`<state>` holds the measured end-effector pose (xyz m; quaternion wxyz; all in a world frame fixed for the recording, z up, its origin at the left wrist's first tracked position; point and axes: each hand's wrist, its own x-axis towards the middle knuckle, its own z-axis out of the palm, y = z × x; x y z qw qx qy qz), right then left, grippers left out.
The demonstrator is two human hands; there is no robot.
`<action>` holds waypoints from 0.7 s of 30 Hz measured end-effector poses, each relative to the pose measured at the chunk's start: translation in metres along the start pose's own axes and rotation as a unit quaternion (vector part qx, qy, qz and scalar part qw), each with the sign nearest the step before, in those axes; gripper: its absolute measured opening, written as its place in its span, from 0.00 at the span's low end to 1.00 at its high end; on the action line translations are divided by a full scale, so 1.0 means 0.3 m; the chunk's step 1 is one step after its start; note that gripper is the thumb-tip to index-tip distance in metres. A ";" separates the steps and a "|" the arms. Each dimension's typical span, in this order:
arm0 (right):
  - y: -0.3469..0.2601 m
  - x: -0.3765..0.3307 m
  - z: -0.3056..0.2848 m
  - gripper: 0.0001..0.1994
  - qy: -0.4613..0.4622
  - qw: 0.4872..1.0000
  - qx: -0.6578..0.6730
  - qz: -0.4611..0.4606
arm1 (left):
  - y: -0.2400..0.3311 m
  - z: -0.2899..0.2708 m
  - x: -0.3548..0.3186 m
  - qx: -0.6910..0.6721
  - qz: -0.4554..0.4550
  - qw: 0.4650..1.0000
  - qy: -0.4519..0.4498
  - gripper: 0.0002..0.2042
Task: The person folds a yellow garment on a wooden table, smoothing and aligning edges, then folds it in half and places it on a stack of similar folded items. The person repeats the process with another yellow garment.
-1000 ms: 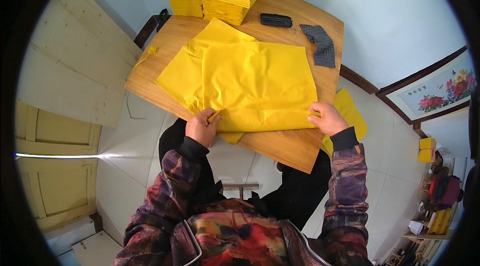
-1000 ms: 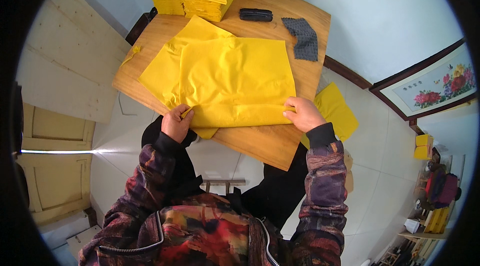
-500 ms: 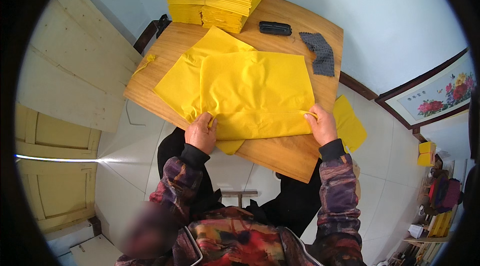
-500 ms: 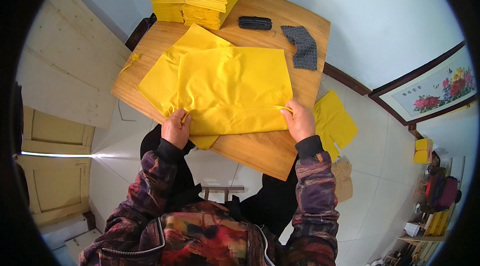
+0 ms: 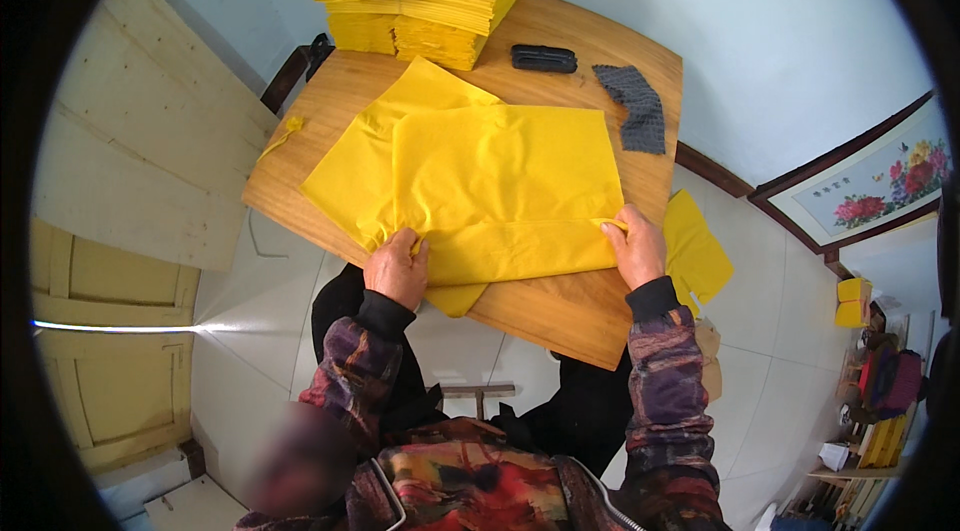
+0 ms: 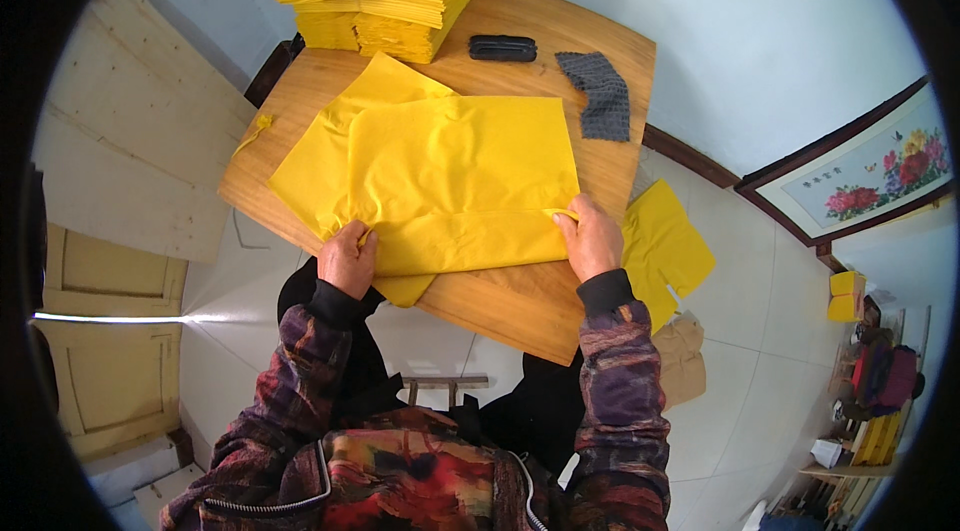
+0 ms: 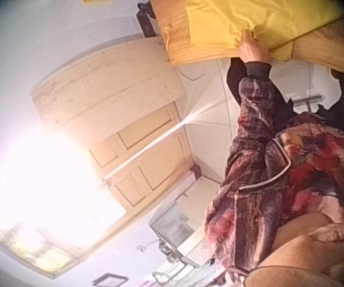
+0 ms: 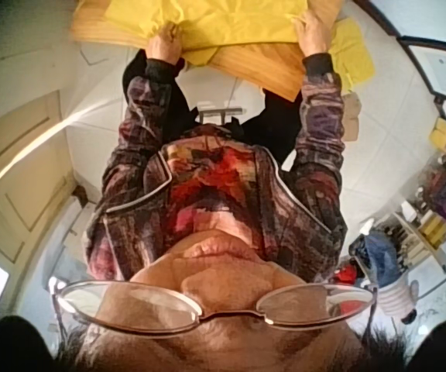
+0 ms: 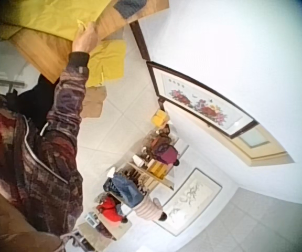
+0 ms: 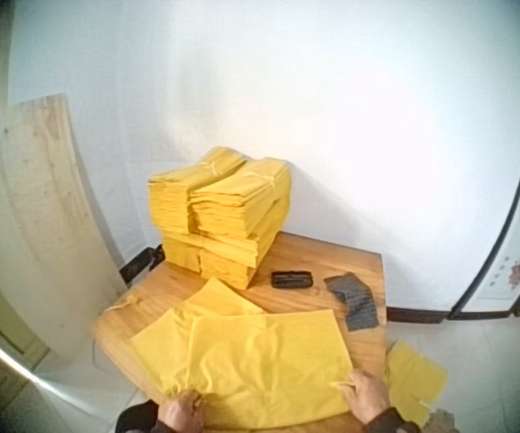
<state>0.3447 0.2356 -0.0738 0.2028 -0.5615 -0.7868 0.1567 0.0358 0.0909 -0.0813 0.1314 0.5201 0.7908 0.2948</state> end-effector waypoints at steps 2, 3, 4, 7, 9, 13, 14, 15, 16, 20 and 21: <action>0.003 0.002 0.007 0.11 0.002 1.000 0.009 0.009 | -0.001 0.005 -0.001 0.008 0.000 1.000 -0.005 0.08; 0.004 0.001 0.013 0.12 0.007 1.000 0.014 0.012 | -0.001 0.007 -0.001 0.013 0.004 1.000 -0.002 0.07; 0.005 0.001 0.019 0.12 0.018 1.000 0.010 0.008 | 0.000 0.010 -0.002 0.018 0.009 1.000 0.001 0.07; 0.004 0.002 0.035 0.14 0.044 0.999 -0.018 0.018 | -0.003 0.016 -0.001 0.039 0.017 0.999 0.000 0.06; 0.000 0.002 0.043 0.15 0.049 0.996 -0.058 0.051 | -0.007 0.019 0.001 0.050 0.018 0.999 -0.005 0.06; -0.009 -0.007 0.041 0.16 0.057 0.989 -0.076 0.113 | -0.015 0.028 0.006 0.064 0.018 0.998 -0.010 0.05; -0.012 -0.009 0.040 0.16 0.059 0.986 -0.075 0.135 | -0.016 0.030 0.007 0.069 0.023 0.997 -0.005 0.05; -0.013 -0.011 0.035 0.17 0.063 0.984 -0.073 0.153 | -0.017 0.032 0.007 0.075 0.024 0.997 -0.010 0.06; -0.014 -0.014 0.029 0.16 0.084 0.984 -0.063 0.147 | -0.018 0.034 0.008 0.082 0.027 0.996 -0.009 0.06; -0.059 -0.075 0.018 0.14 0.191 0.977 -0.024 0.087 | -0.025 0.036 0.012 0.088 0.053 0.995 -0.003 0.07; -0.085 -0.105 0.021 0.13 0.214 0.973 -0.015 0.080 | -0.027 0.037 0.012 0.087 0.056 0.995 -0.002 0.07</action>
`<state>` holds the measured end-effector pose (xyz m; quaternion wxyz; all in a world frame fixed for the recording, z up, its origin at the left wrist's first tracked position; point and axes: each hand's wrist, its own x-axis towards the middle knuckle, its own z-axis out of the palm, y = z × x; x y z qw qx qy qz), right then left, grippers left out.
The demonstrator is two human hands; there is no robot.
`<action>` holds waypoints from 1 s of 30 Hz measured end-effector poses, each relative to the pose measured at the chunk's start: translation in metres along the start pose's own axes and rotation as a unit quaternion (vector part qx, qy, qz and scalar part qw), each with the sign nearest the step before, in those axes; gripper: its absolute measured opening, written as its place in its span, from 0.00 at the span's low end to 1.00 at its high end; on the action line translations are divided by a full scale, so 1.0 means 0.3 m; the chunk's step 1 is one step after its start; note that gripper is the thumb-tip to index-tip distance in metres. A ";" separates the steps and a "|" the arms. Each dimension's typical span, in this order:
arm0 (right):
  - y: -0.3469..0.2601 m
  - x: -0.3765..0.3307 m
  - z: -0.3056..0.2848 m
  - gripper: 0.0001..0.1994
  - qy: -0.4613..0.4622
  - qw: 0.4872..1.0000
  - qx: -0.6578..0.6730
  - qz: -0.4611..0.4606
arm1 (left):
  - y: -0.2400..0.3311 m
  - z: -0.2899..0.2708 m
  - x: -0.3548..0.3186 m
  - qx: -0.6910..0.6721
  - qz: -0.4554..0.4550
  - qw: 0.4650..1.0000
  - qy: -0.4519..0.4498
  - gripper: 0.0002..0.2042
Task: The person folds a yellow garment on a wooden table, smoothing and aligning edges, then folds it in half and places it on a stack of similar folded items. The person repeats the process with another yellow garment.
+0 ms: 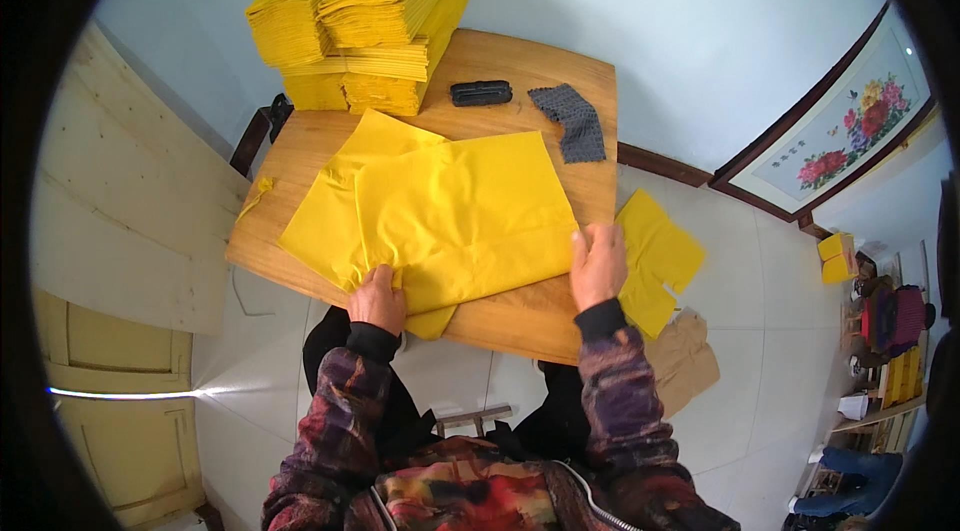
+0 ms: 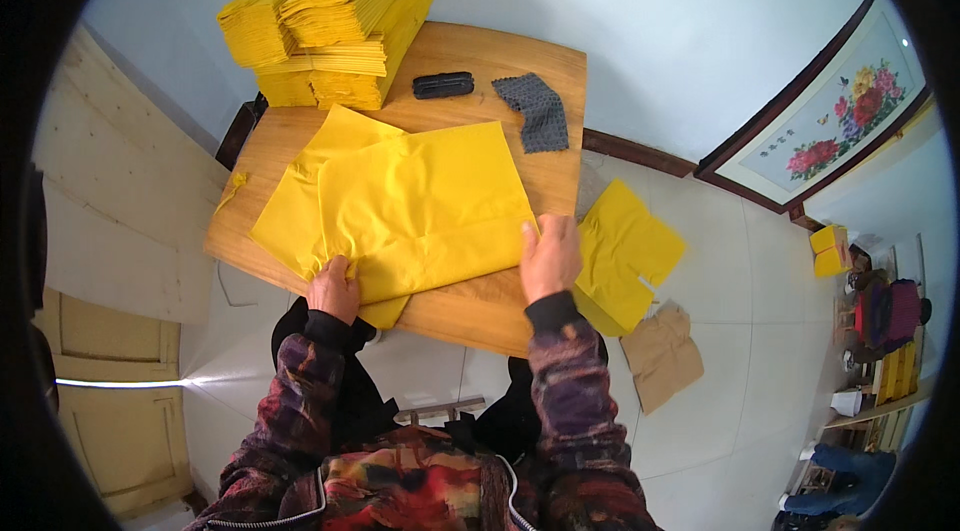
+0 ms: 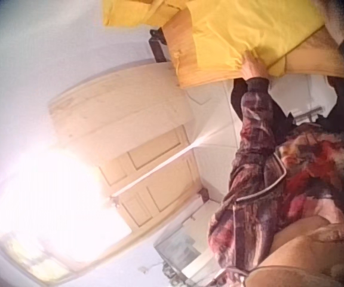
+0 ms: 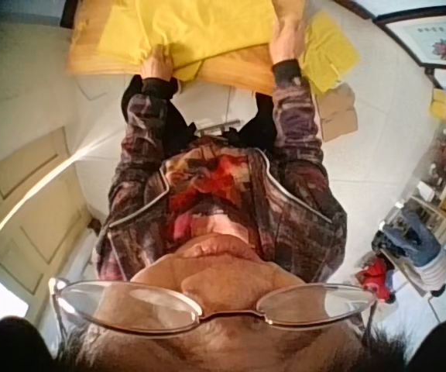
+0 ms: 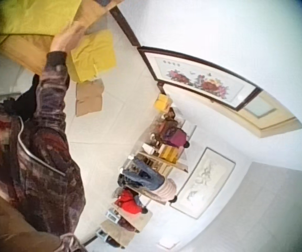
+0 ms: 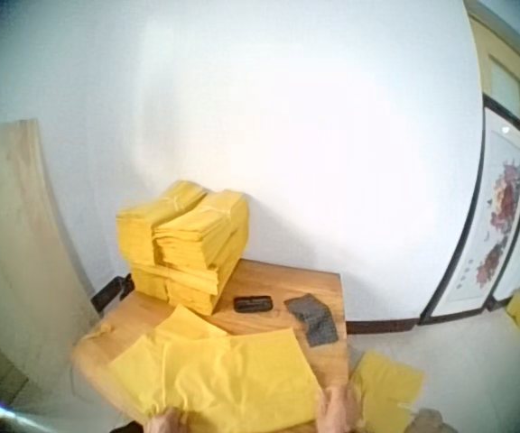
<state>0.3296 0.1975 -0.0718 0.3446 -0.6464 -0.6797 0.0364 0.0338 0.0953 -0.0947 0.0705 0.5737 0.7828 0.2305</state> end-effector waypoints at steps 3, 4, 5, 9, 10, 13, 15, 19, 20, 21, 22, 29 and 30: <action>-0.122 -0.132 0.027 0.19 -0.064 0.979 0.065 -0.181 | -0.004 0.004 -0.008 0.003 0.000 1.000 -0.008 0.07; -0.160 -0.164 0.041 0.22 -0.101 0.964 0.089 -0.230 | -0.005 0.006 -0.006 0.008 -0.005 1.000 -0.011 0.07; -0.188 -0.186 0.052 0.23 -0.110 0.960 0.073 -0.247 | -0.007 0.007 -0.006 0.013 -0.002 1.000 -0.001 0.07; -0.226 -0.202 0.086 0.29 -0.169 0.950 0.025 -0.260 | -0.014 0.007 -0.004 -0.004 -0.008 1.000 0.002 0.07; -0.220 -0.192 0.093 0.29 -0.171 0.951 0.013 -0.258 | -0.013 0.009 -0.004 -0.005 -0.009 1.000 0.006 0.07; -0.197 -0.168 0.106 0.28 -0.205 0.950 -0.008 -0.235 | -0.016 0.009 -0.004 -0.009 -0.007 1.000 0.005 0.07; -0.188 -0.162 0.115 0.28 -0.223 0.949 -0.021 -0.221 | -0.015 0.011 -0.002 -0.006 -0.017 1.000 -0.007 0.07; -0.185 -0.162 0.118 0.29 -0.230 0.950 -0.027 -0.212 | -0.013 0.012 0.000 -0.011 -0.024 1.000 -0.008 0.07; -0.187 -0.160 0.116 0.29 -0.239 0.948 -0.033 -0.209 | -0.012 0.012 0.000 -0.011 -0.019 1.000 -0.003 0.07; -0.190 -0.159 0.115 0.29 -0.243 0.947 -0.031 -0.208 | -0.012 0.010 0.001 -0.013 -0.020 1.000 -0.004 0.07; -0.191 -0.156 0.112 0.29 -0.245 0.947 -0.032 -0.207 | -0.012 0.009 0.001 -0.013 -0.018 1.000 -0.004 0.07; -0.195 -0.153 0.106 0.27 -0.248 0.949 -0.019 -0.195 | -0.010 -0.004 -0.006 -0.013 -0.018 1.000 -0.006 0.06; -0.180 -0.143 0.106 0.26 -0.213 0.958 -0.004 -0.190 | -0.012 -0.004 -0.005 -0.017 -0.020 1.000 -0.009 0.06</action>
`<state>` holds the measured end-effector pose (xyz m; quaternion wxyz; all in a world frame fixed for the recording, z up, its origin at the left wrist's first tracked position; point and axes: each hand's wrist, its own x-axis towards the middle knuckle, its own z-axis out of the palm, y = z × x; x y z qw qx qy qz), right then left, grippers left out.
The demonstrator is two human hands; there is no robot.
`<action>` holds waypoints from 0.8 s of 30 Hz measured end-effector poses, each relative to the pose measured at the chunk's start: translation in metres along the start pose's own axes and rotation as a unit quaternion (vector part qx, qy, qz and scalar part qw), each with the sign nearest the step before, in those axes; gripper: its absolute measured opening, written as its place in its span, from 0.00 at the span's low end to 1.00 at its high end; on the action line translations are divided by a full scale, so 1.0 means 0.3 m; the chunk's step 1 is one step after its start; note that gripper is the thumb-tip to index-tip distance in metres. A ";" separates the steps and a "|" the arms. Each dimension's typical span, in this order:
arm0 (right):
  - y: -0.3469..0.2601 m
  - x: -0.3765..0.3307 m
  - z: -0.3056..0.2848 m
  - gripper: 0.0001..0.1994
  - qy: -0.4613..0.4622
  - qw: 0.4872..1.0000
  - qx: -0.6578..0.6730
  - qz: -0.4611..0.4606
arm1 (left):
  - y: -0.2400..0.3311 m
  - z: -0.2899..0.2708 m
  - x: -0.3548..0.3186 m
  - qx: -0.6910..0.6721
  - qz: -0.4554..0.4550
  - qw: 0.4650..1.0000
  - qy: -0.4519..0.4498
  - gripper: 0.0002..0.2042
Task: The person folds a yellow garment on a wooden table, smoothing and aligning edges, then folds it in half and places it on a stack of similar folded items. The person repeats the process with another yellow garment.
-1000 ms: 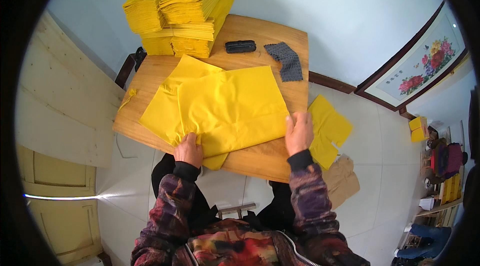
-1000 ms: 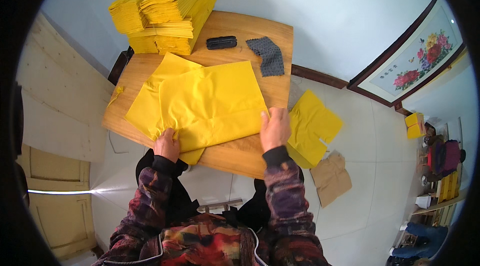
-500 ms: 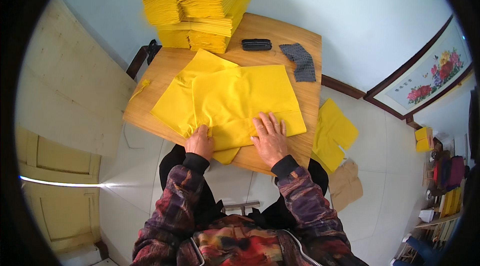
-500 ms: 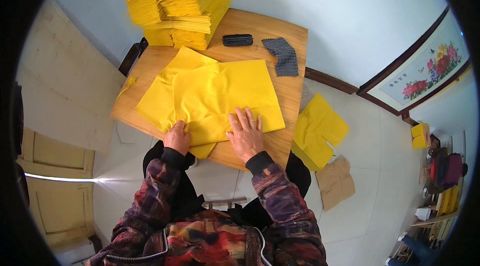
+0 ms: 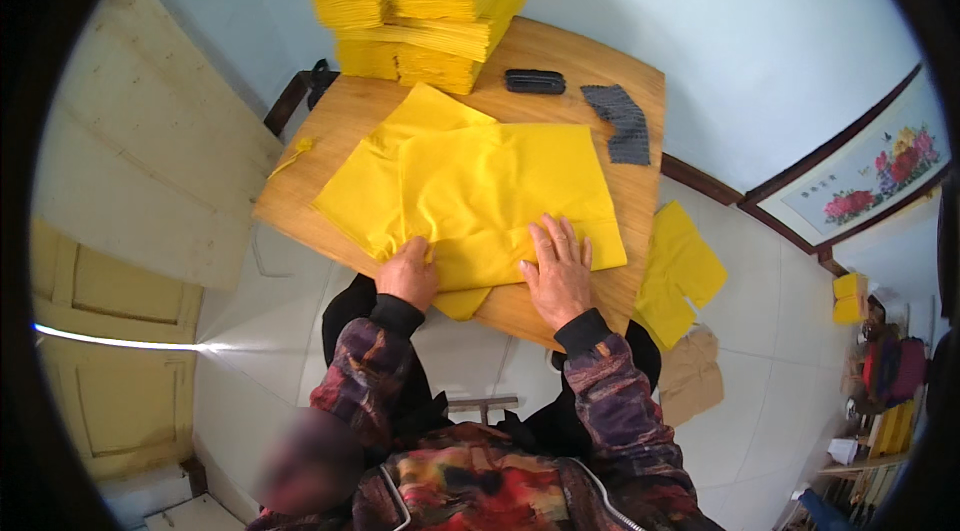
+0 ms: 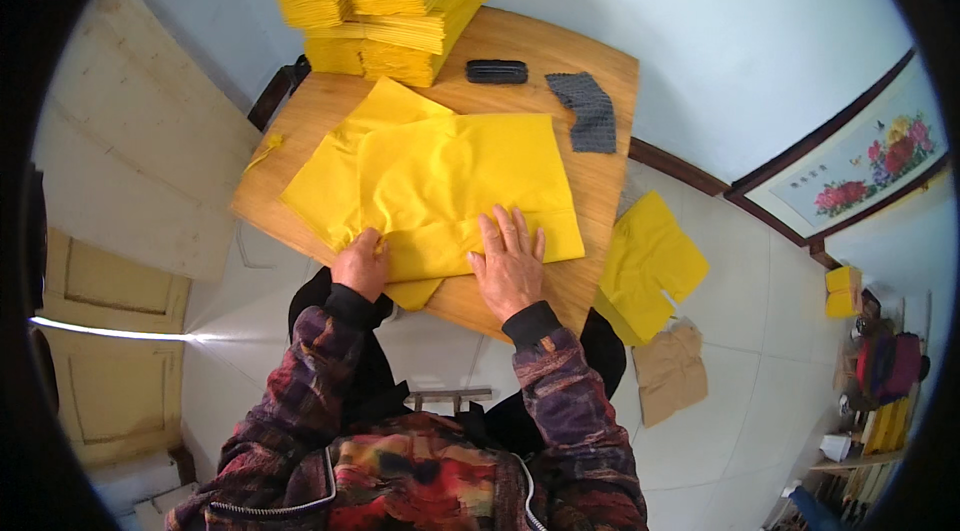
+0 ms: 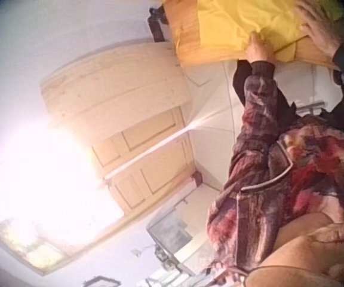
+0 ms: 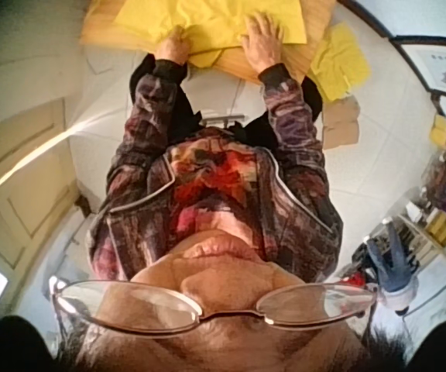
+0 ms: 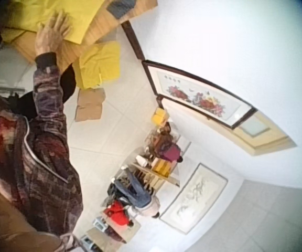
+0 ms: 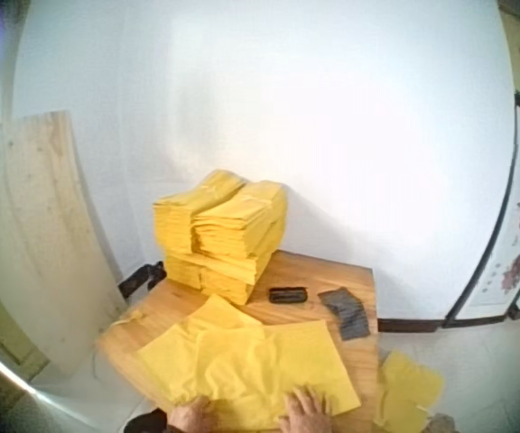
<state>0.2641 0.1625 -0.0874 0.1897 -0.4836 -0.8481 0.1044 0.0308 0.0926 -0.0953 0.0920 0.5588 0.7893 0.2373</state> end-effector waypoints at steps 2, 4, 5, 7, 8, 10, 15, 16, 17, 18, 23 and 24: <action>0.066 0.005 -0.020 0.25 0.088 0.996 0.008 -0.009 | -0.003 0.000 -0.004 -0.015 0.010 1.000 0.003 0.06; 0.169 0.019 -0.058 0.22 0.160 0.983 0.040 0.082 | -0.005 0.000 -0.003 -0.026 0.017 0.999 0.014 0.07; 0.220 0.021 -0.077 0.20 0.193 0.970 0.057 0.135 | -0.005 -0.002 -0.005 -0.026 0.016 0.999 0.017 0.07; 0.303 0.013 -0.105 0.18 0.168 0.952 0.168 0.194 | -0.004 -0.003 -0.005 -0.022 0.020 0.999 0.023 0.08; 0.333 0.007 -0.111 0.17 0.147 0.932 0.228 0.242 | -0.003 -0.003 -0.006 -0.025 0.018 0.999 0.029 0.08; 0.369 -0.002 -0.110 0.17 0.118 0.933 0.234 0.245 | 0.000 -0.003 -0.007 -0.029 0.013 0.999 0.032 0.09; 0.390 -0.007 -0.098 0.16 0.116 0.925 0.262 0.251 | 0.004 -0.007 -0.009 -0.029 0.001 0.999 0.027 0.09; 0.388 -0.007 -0.101 0.15 0.113 0.922 0.268 0.255 | 0.003 -0.008 -0.009 -0.030 0.004 0.999 0.031 0.09; 0.384 -0.006 -0.106 0.15 0.105 0.914 0.277 0.277 | 0.002 -0.008 -0.010 -0.031 0.008 0.999 0.035 0.08; 0.378 -0.007 -0.114 0.16 0.107 0.925 0.261 0.256 | 0.001 -0.008 -0.011 -0.034 0.014 0.999 0.039 0.08; 0.327 0.036 -0.173 0.23 0.111 0.982 0.148 0.037 | -0.009 -0.010 -0.027 -0.041 0.002 0.999 0.033 0.08; 0.314 0.059 -0.185 0.26 0.034 0.987 0.153 0.020 | -0.009 -0.010 -0.032 -0.049 -0.002 0.998 0.032 0.08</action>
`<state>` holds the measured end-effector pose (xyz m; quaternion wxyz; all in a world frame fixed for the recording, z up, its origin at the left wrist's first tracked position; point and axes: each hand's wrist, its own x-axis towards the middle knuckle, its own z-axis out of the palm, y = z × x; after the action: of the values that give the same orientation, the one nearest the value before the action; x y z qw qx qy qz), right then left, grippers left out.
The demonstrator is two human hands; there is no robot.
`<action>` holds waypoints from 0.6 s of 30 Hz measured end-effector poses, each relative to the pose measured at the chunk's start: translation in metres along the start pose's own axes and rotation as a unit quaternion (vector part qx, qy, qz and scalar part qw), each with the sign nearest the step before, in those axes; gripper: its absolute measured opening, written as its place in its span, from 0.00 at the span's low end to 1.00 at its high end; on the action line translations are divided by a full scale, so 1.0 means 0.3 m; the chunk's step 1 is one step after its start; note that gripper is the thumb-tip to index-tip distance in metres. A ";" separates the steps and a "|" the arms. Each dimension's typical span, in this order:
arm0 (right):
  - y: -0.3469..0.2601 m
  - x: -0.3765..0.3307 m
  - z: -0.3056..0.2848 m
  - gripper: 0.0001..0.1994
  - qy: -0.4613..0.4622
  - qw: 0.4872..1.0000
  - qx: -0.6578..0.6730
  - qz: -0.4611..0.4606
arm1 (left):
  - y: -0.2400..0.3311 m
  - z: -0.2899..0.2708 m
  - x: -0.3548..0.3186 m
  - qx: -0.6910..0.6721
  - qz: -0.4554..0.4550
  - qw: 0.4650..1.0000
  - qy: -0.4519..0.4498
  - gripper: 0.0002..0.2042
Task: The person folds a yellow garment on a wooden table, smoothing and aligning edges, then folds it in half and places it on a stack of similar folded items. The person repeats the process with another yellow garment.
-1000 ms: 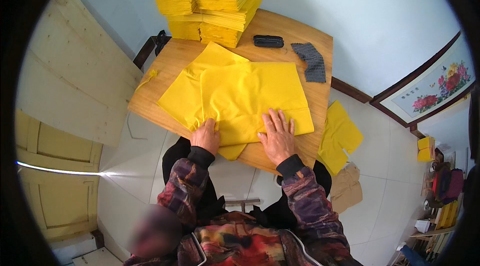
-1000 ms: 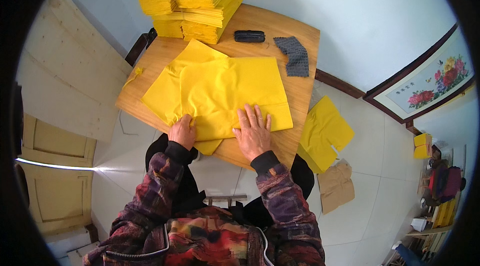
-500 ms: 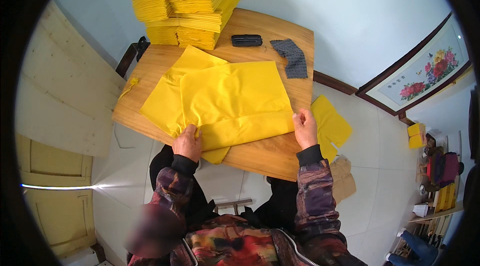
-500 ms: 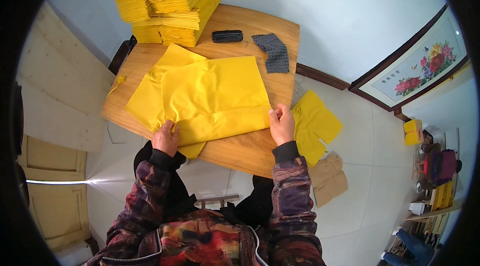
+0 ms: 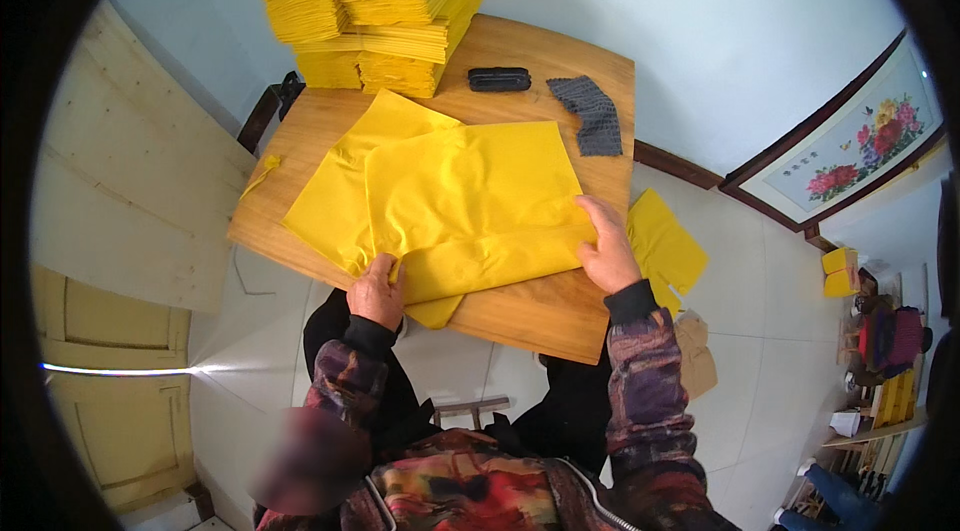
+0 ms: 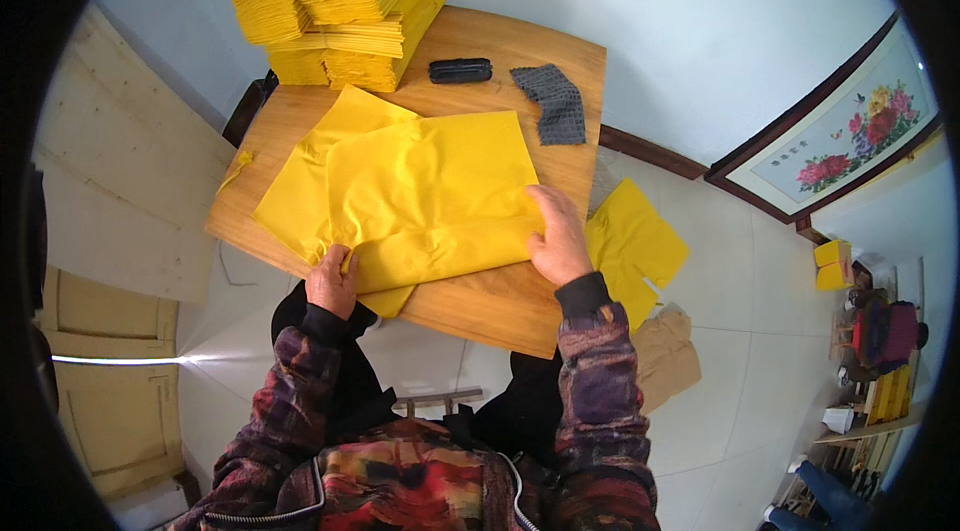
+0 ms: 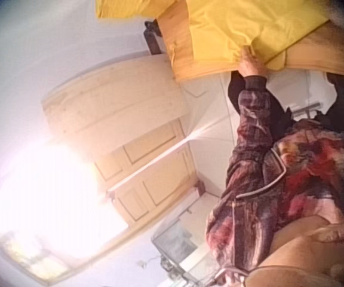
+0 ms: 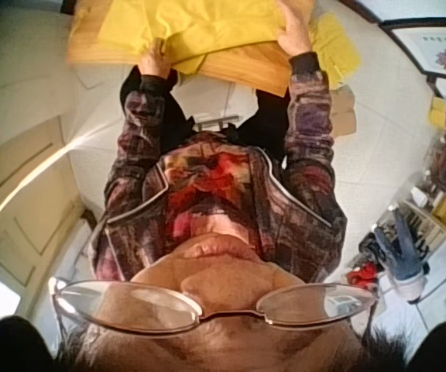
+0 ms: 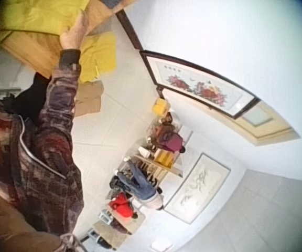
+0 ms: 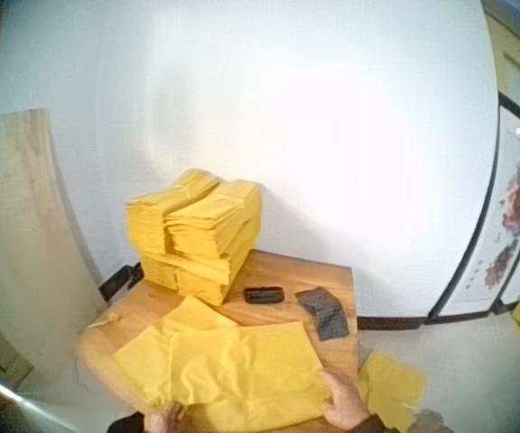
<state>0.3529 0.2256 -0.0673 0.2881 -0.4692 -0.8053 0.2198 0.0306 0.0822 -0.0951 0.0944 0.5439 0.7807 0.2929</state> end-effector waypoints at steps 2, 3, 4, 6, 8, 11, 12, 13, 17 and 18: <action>-0.029 0.057 -0.012 0.31 -0.145 0.989 0.013 -0.024 | 0.000 -0.001 -0.009 -0.005 0.007 1.000 0.013 0.08; -0.044 0.080 -0.019 0.32 -0.190 0.981 -0.022 -0.019 | -0.001 -0.001 -0.012 -0.014 0.016 1.000 0.023 0.07; -0.060 0.103 -0.022 0.33 -0.227 0.972 -0.049 -0.028 | -0.003 -0.003 -0.017 -0.023 0.019 0.999 0.030 0.07; -0.086 0.148 -0.035 0.37 -0.295 0.951 -0.087 -0.016 | -0.008 -0.006 -0.028 -0.056 0.036 0.996 0.051 0.07; -0.105 0.177 -0.054 0.38 -0.343 0.933 -0.108 -0.004 | -0.014 -0.006 -0.037 -0.063 0.045 0.995 0.062 0.06; -0.126 0.195 -0.077 0.37 -0.371 0.917 -0.147 -0.003 | -0.021 -0.006 -0.048 -0.070 0.063 0.993 0.072 0.06; -0.129 0.200 -0.084 0.37 -0.373 0.913 -0.165 -0.010 | -0.023 -0.005 -0.049 -0.071 0.069 0.992 0.074 0.06; -0.129 0.205 -0.092 0.35 -0.387 0.908 -0.162 0.005 | -0.024 -0.004 -0.050 -0.075 0.072 0.992 0.074 0.06; -0.112 0.206 -0.132 0.30 -0.418 0.893 -0.162 0.028 | -0.028 -0.002 -0.052 -0.087 0.078 0.990 0.078 0.06; -0.103 0.199 -0.142 0.29 -0.421 0.891 -0.164 0.032 | -0.027 -0.002 -0.052 -0.090 0.079 0.990 0.080 0.06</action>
<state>0.3386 0.2676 -0.0012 -0.1663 -0.3988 -0.8603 0.2707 0.0299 0.0660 -0.1019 0.0571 0.5682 0.7106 0.4110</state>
